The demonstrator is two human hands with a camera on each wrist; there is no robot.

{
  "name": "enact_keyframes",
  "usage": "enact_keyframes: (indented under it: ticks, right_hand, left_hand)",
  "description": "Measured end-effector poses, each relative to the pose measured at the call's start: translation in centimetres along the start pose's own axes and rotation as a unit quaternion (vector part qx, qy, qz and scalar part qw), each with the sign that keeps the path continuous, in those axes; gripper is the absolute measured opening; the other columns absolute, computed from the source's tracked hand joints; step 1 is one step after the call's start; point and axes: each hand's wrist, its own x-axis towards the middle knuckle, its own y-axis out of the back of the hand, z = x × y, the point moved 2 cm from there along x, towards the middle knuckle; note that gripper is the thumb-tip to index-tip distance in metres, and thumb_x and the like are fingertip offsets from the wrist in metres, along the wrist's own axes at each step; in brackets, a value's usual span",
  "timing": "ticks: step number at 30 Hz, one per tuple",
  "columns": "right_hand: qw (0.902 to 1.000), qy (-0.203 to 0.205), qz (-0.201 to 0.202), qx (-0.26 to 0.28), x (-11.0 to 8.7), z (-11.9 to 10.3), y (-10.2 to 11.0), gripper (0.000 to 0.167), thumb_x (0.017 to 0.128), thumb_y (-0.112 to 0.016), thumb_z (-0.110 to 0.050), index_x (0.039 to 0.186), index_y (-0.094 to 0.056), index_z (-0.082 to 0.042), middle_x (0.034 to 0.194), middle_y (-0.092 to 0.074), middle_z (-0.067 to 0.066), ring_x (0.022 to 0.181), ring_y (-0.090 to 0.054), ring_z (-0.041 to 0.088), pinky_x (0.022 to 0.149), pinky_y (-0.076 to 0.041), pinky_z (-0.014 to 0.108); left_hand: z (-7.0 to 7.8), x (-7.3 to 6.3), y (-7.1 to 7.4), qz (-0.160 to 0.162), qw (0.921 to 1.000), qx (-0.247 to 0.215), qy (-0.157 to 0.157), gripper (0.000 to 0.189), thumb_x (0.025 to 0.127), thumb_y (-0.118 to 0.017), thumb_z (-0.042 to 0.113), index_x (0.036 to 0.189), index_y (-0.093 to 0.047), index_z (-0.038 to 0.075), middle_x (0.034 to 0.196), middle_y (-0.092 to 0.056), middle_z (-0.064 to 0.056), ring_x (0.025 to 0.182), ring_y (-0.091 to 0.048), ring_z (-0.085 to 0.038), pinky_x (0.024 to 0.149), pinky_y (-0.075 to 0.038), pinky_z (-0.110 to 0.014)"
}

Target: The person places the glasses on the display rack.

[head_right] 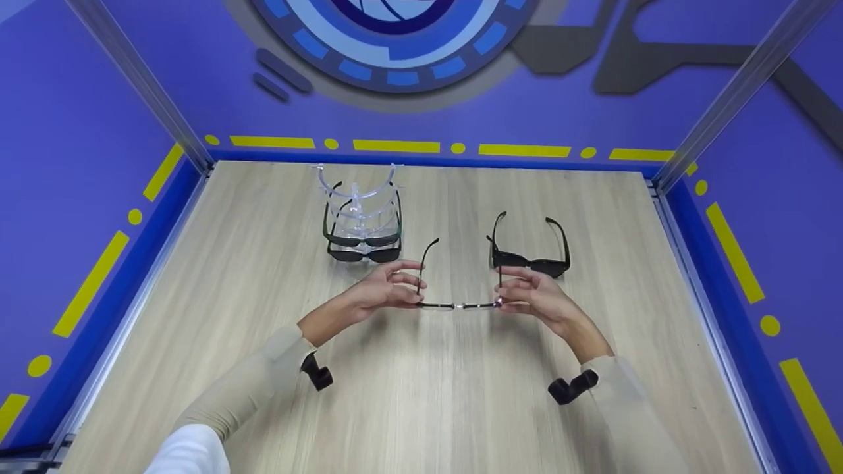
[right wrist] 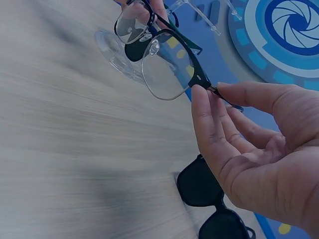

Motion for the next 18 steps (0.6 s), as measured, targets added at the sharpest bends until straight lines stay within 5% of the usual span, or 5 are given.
enact_keyframes:
  ticks: [8,18]
  right_hand:
    - [0.9999,0.010,0.002,0.004,0.0,-0.6,0.4,0.037,0.101,-0.056,0.003,0.134,-0.058,-0.015,0.107,-0.071,0.001,0.101,-0.073,0.013,0.090,-0.062,0.030]
    - [0.9999,0.008,0.006,0.009,-0.1,-1.2,0.4,0.036,0.101,-0.057,0.003,0.129,-0.060,-0.019,0.104,-0.074,-0.001,0.098,-0.074,0.012,0.088,-0.062,0.029]
  left_hand:
    - [0.3,0.2,-0.3,0.003,0.9999,-0.011,-0.011,0.062,0.085,-0.070,-0.016,0.141,-0.054,0.007,0.129,-0.066,-0.024,0.082,-0.069,-0.013,0.088,-0.063,-0.036]
    - [0.8,0.0,-0.3,0.011,0.9992,-0.032,-0.020,0.061,0.086,-0.068,-0.016,0.140,-0.054,0.009,0.117,-0.070,-0.014,0.083,-0.070,-0.014,0.091,-0.062,-0.038]
